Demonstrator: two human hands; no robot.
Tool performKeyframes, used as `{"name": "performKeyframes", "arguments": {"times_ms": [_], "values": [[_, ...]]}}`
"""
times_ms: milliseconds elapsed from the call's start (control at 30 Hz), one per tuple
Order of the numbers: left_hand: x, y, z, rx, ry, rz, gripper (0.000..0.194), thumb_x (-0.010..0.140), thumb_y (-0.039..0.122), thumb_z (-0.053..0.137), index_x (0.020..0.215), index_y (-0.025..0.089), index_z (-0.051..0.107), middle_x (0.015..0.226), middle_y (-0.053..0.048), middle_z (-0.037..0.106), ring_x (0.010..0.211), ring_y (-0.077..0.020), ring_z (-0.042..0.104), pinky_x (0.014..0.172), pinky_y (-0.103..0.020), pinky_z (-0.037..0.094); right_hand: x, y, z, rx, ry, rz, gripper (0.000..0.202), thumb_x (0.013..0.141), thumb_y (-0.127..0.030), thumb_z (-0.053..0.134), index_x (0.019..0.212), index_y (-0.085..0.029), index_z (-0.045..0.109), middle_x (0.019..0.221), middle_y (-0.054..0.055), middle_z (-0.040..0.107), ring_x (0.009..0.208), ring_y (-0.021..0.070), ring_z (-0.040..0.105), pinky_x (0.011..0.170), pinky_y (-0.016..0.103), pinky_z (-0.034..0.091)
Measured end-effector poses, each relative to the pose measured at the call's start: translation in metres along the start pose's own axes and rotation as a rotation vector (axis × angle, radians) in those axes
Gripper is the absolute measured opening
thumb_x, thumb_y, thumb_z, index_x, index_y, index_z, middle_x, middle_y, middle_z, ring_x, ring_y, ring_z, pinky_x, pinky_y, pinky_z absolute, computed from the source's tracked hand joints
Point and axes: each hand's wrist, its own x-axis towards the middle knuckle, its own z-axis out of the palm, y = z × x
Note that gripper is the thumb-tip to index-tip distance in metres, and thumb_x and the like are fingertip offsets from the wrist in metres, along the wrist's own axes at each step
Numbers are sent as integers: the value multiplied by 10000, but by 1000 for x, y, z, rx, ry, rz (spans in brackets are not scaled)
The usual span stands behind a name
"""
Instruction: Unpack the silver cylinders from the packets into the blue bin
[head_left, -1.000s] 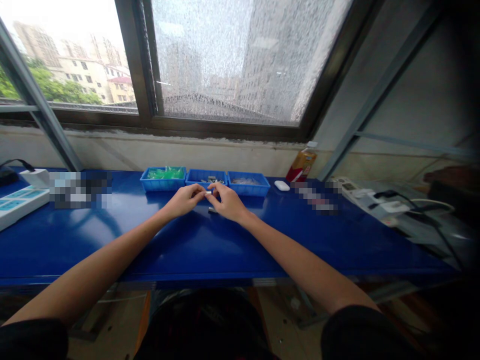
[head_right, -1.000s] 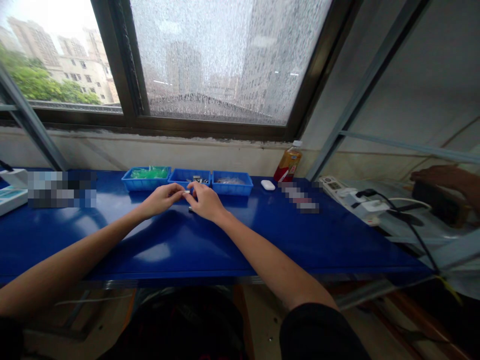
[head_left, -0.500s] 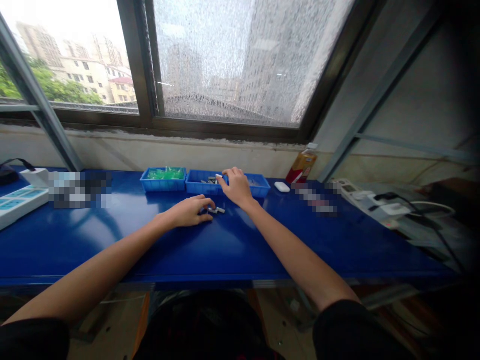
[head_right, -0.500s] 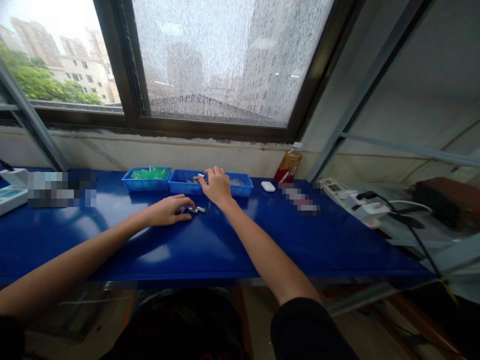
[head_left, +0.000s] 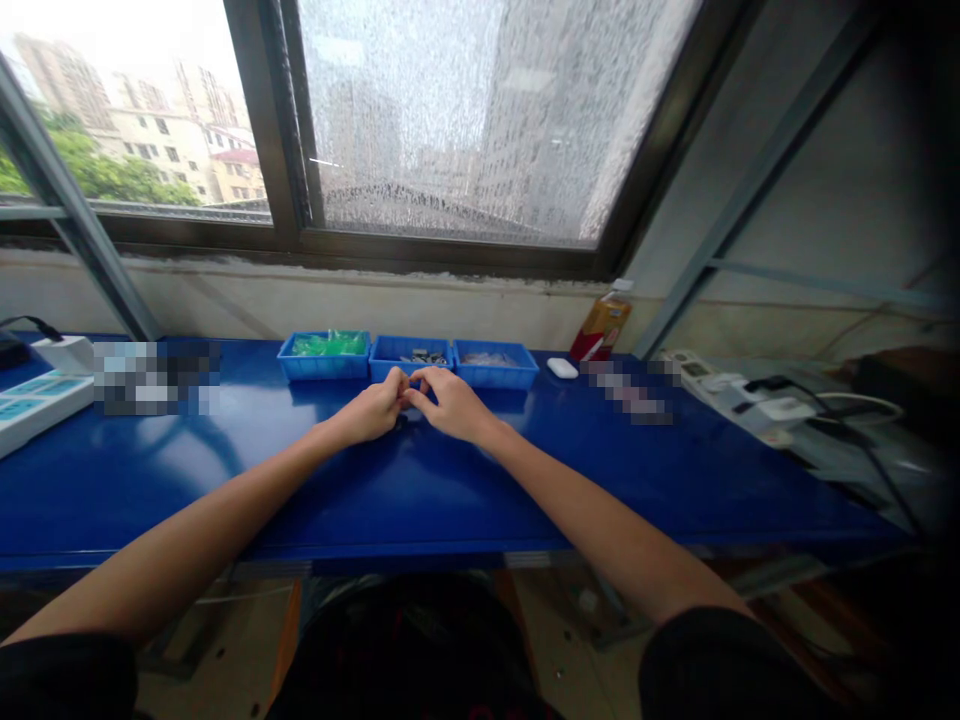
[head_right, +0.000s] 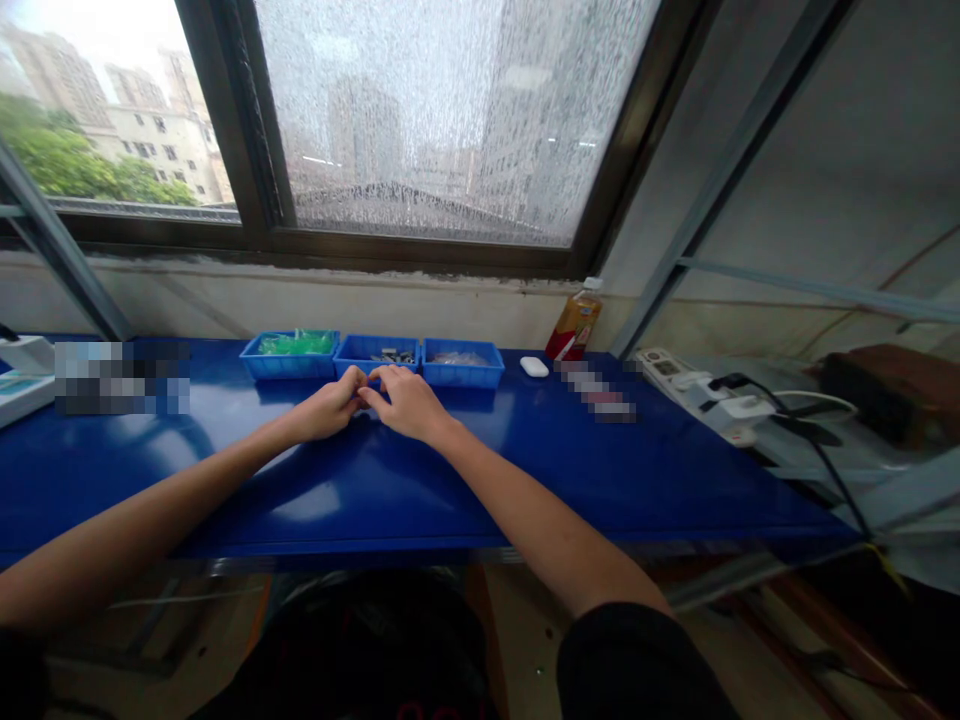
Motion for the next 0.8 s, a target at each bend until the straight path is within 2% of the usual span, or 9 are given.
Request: {"name": "performKeyframes", "arguments": {"times_ms": [133, 233, 333, 400, 533, 633, 700, 800], "values": [[2, 4, -6, -78, 129, -42, 85, 818, 161, 385, 814, 197, 308, 674, 26, 432, 587, -117, 480, 576, -242, 395, -2, 5, 1, 17, -45, -32, 143, 796, -226, 546, 923, -161, 543, 829, 39, 567, 754, 143, 516, 698, 260, 396], [3, 7, -7, -138, 130, -71, 61, 830, 166, 375, 812, 193, 323, 656, 35, 443, 558, -98, 460, 565, -229, 395, -2, 6, -1, 4, -35, -51, 60, 798, -177, 525, 856, -166, 540, 816, 38, 566, 745, 139, 512, 696, 253, 391], [3, 9, -5, -231, 125, -109, 23, 861, 202, 346, 851, 184, 357, 646, 32, 489, 516, -88, 457, 539, -221, 400, -2, 6, 0, 7, -20, -38, 62, 836, -211, 491, 858, -169, 531, 795, 36, 569, 729, 139, 511, 678, 248, 383], [3, 8, -4, -271, 133, -112, 82, 872, 238, 342, 891, 175, 392, 660, 21, 523, 512, -90, 471, 531, -224, 408, -1, 6, 2, 8, -7, -18, 101, 864, -239, 457, 850, -169, 528, 789, 37, 575, 726, 139, 516, 677, 246, 379], [3, 6, -3, -229, 136, -18, 161, 810, 282, 489, 913, 159, 479, 694, 7, 546, 586, -109, 516, 571, -236, 425, 1, 8, 4, -29, 17, 60, 244, 916, -266, 350, 784, -164, 528, 757, 47, 585, 721, 143, 528, 664, 247, 367], [2, 9, -2, -258, 128, -29, 171, 800, 295, 506, 890, 150, 504, 680, 3, 561, 580, -113, 541, 568, -235, 436, 2, 8, 3, -72, 17, 97, 301, 925, -270, 316, 730, -165, 520, 693, 43, 569, 670, 145, 514, 630, 253, 352], [2, 11, -2, -279, 120, -72, 185, 826, 318, 464, 879, 147, 512, 676, -5, 579, 565, -116, 556, 555, -234, 439, 1, 7, 1, -64, 23, 83, 297, 923, -271, 320, 732, -165, 522, 699, 41, 570, 665, 140, 509, 628, 252, 350], [2, 14, -4, -243, 123, -116, 236, 852, 350, 411, 808, 151, 530, 667, -12, 595, 552, -117, 558, 546, -230, 432, -1, 4, -2, -29, 38, 57, 162, 873, -297, 443, 835, -170, 536, 741, 29, 574, 673, 134, 510, 626, 244, 356]]}}
